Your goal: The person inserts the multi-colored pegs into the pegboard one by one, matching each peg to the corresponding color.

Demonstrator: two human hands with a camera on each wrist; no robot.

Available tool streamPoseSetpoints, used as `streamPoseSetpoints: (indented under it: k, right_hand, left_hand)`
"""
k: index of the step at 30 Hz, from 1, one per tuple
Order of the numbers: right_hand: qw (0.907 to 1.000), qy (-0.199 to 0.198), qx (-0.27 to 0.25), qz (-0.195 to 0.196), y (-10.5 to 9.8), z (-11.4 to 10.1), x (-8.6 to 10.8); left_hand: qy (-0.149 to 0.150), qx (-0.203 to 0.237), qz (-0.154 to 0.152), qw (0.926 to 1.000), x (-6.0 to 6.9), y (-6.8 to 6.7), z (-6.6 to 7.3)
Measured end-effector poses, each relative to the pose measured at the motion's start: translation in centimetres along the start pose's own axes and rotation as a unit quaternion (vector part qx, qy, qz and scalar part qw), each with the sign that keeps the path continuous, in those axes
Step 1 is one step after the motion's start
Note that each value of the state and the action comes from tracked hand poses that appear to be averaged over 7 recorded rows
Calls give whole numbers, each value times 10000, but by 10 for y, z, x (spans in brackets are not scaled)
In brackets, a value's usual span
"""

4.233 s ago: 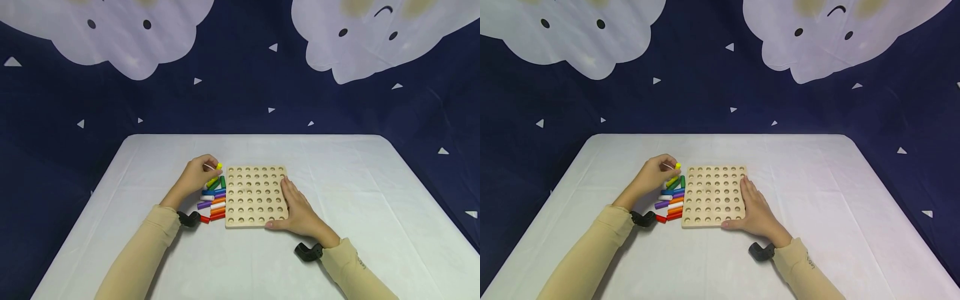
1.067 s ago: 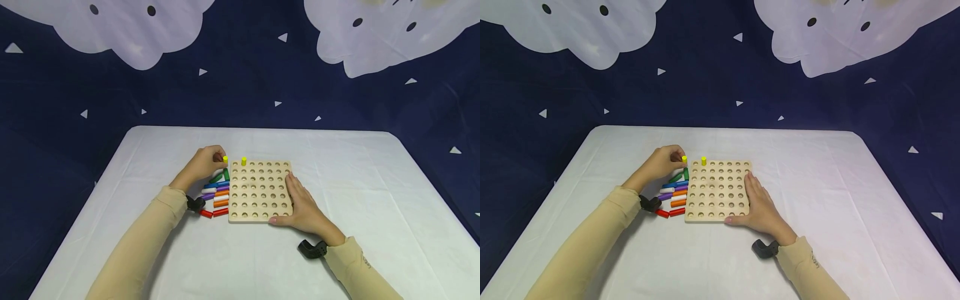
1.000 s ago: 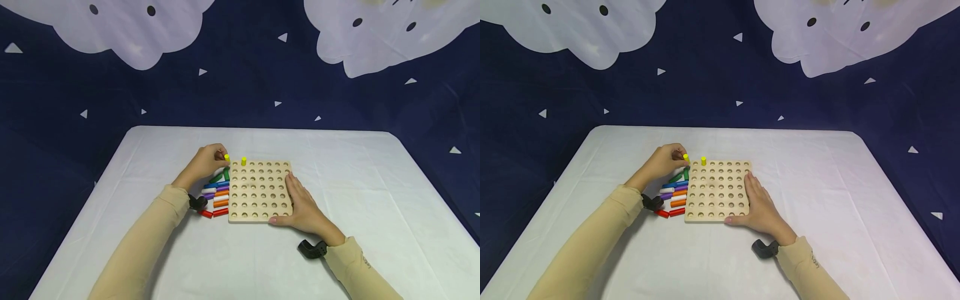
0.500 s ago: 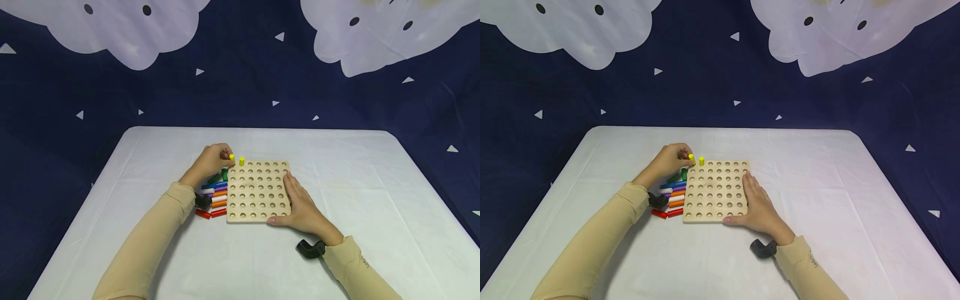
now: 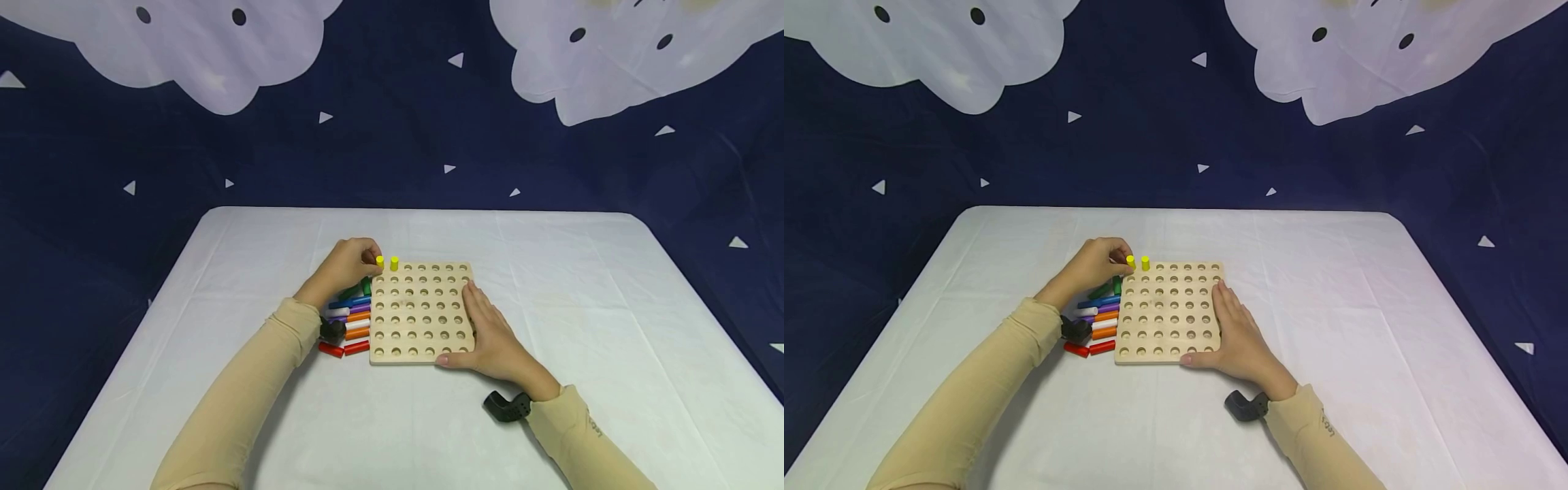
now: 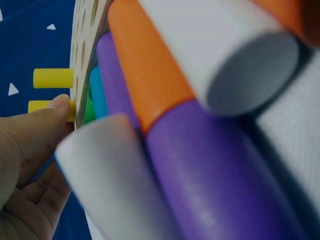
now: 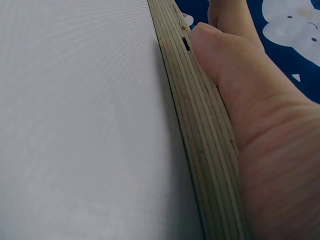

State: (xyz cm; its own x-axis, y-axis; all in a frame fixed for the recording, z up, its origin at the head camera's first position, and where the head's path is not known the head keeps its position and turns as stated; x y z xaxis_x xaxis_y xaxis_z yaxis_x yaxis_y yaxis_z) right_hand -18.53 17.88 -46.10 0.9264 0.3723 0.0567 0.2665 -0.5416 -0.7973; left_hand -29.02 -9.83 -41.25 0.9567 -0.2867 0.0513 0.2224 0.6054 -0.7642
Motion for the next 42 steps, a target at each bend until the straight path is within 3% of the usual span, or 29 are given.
streamPoseSetpoints:
  k: [8, 18, 30, 37, 42]
  right_hand:
    - [10000, -31, 11, 18, -1, -1, 0]
    - [10000, -29, 33, -25, 0, -2, 0]
    - [10000, -16, 4, -36, -2, -4, 0]
    - [10000, 6, -12, -36, -2, -3, 0]
    - [10000, 0, -34, -36, -1, -2, 0]
  left_hand:
    - [-1, -65, 66, 10000, 0, 2, 0]
    - [-284, 82, 30, 9996, 1, 0, -6]
    - [-355, 15, 243, 9991, 25, -20, -28]
    - [-468, -137, -60, 9988, 38, -21, -39]
    - [-494, -185, -264, 9983, 43, -18, -40]
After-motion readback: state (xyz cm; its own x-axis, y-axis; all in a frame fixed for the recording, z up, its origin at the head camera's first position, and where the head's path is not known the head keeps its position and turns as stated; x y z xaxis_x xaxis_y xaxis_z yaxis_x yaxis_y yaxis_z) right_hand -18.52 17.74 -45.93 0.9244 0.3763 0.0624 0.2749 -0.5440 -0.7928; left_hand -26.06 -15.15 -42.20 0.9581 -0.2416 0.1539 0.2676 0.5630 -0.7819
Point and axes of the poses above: each hand's wrist, its own x-axis away from the middle knuckle, its own y-axis out of the palm, z = x × y, the point moved 3 cm from there along -x, towards the middle knuckle
